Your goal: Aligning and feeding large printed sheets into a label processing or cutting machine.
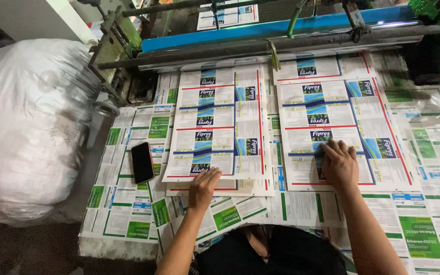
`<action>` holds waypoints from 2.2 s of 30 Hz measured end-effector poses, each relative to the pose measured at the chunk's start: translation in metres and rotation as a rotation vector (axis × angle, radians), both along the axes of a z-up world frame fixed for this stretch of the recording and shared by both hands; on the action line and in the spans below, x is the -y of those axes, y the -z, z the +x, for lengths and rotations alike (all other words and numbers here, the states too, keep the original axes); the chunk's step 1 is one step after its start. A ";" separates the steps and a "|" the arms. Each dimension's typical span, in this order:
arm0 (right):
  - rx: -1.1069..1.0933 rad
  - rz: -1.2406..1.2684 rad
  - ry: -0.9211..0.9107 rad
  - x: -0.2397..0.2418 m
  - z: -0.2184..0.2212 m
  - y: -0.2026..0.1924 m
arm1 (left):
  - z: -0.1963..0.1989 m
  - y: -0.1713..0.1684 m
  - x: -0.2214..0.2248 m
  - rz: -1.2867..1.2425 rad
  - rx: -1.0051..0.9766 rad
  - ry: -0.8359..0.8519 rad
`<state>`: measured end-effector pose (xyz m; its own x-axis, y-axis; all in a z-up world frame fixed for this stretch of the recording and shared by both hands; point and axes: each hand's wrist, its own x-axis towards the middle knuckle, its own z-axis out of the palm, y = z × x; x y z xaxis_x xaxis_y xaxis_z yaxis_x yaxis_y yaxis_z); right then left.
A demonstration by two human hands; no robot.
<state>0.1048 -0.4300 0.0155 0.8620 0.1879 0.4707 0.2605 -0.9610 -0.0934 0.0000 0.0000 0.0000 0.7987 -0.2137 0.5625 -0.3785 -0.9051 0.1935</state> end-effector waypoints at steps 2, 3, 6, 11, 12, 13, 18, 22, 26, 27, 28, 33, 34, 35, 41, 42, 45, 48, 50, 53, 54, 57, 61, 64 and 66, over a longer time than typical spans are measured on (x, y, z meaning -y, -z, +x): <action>0.015 0.017 0.002 -0.001 -0.001 0.001 | 0.021 0.033 -0.009 0.033 0.017 -0.007; 0.029 0.035 0.004 -0.001 -0.001 0.000 | 0.033 0.048 -0.013 0.066 0.034 -0.013; -0.032 0.079 0.007 -0.001 -0.001 -0.002 | 0.043 0.022 -0.006 0.015 0.054 -0.002; 0.029 0.061 0.015 0.002 0.006 0.007 | 0.072 0.018 -0.006 -0.003 0.069 0.004; 0.025 0.037 0.017 0.002 0.007 0.009 | 0.078 0.019 -0.007 -0.009 0.065 0.001; 0.027 0.037 0.018 0.002 0.006 0.009 | 0.086 0.023 -0.008 -0.008 0.067 0.003; -0.014 0.094 0.015 0.003 0.006 0.009 | 0.110 0.009 -0.005 -0.024 -0.042 -0.042; -0.018 0.039 0.039 0.003 0.008 0.009 | 0.104 0.004 0.003 0.023 -0.165 -0.120; 0.000 0.061 0.047 0.002 0.009 0.011 | 0.076 -0.023 0.014 -0.041 -0.348 -0.152; -0.007 0.072 0.048 0.004 0.005 0.010 | 0.066 -0.034 0.020 -0.063 -0.421 -0.159; -0.008 0.071 0.067 0.004 0.003 0.008 | 0.056 -0.031 0.019 -0.060 -0.424 -0.140; -0.058 0.103 0.045 0.002 0.007 0.004 | 0.018 -0.007 0.007 0.005 -0.537 -0.102; -0.053 0.108 0.059 0.003 0.008 0.003 | 0.013 -0.002 0.005 0.012 -0.532 -0.089; -0.056 0.099 0.037 0.002 0.007 0.003 | 0.005 0.004 0.002 0.061 -0.601 -0.095; -0.118 0.107 0.002 0.009 0.009 0.009 | -0.022 -0.019 0.003 0.042 -0.665 -0.068; -0.148 0.099 -0.015 0.011 0.011 0.010 | -0.023 -0.021 0.004 0.051 -0.679 -0.069; -0.183 0.073 -0.092 0.023 0.014 0.018 | -0.022 0.000 -0.003 0.032 -0.586 -0.063; -0.335 -0.036 -0.142 0.027 -0.003 0.019 | -0.020 0.006 -0.005 0.054 -0.619 -0.065; -0.398 -0.004 -0.157 0.029 -0.028 -0.005 | -0.019 0.013 -0.006 0.045 -0.600 -0.067; -0.522 0.038 -0.203 0.029 -0.053 -0.039 | -0.015 0.023 -0.011 0.061 -0.609 -0.057; -0.582 0.047 -0.236 0.029 -0.060 -0.050 | -0.014 0.026 -0.014 0.084 -0.635 -0.047; -0.565 0.056 -0.233 0.035 -0.059 -0.038 | -0.011 0.034 -0.017 0.135 -0.625 -0.030; -0.574 0.062 -0.219 0.039 -0.050 -0.023 | -0.010 0.036 -0.017 0.153 -0.627 -0.030; -0.527 0.027 -0.289 0.047 -0.040 -0.013 | -0.011 0.034 -0.015 0.111 -0.627 -0.048; -0.410 0.014 -0.396 0.052 -0.037 -0.009 | -0.015 0.028 -0.014 0.108 -0.621 -0.050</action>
